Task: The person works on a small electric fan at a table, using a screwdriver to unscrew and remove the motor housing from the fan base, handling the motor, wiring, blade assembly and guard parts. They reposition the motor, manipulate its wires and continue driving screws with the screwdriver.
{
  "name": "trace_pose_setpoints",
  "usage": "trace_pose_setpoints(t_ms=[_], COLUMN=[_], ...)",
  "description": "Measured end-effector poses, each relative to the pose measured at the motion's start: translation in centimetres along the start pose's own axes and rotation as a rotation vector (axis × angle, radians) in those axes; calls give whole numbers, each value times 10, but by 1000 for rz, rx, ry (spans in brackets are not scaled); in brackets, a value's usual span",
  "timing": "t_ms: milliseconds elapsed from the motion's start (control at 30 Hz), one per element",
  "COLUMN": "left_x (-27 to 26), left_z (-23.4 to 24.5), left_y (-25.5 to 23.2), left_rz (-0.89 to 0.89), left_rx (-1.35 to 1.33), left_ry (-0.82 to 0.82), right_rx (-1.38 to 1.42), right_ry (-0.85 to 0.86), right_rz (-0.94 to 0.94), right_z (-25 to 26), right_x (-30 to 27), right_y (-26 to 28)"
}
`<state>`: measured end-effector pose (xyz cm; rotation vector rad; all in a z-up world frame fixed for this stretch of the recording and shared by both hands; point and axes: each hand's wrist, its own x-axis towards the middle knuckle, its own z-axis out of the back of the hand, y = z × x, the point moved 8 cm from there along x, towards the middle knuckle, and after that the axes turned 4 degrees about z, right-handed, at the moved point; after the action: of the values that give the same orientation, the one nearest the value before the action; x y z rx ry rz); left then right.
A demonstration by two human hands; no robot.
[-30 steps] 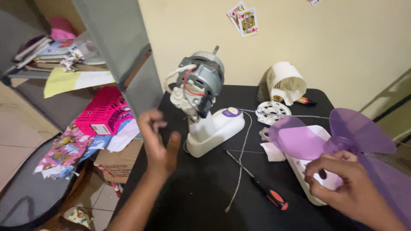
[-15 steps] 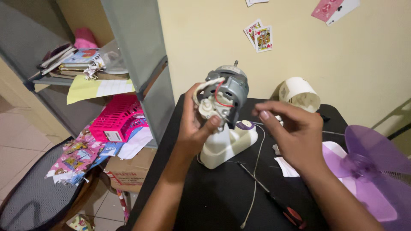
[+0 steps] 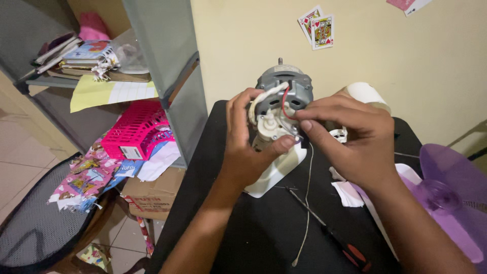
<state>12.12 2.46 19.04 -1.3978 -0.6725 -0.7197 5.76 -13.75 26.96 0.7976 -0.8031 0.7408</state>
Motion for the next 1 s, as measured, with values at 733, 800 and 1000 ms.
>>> trace_pose_setpoints(t_ms=[733,800,1000], left_x=[-7,-9,-9], left_z=[-10,-12,-18], left_y=[-28,-28,-26], left_rz=[-60,-42,17], left_rx=[152,142,82], left_ry=[-132,-147,-124], right_rx=[-66,10,145], right_ry=[-26,-66,-183], right_rz=[-20,-60,-167], right_z=[4,5,8], right_x=[0,-5,-20], right_y=[5,-2,-22])
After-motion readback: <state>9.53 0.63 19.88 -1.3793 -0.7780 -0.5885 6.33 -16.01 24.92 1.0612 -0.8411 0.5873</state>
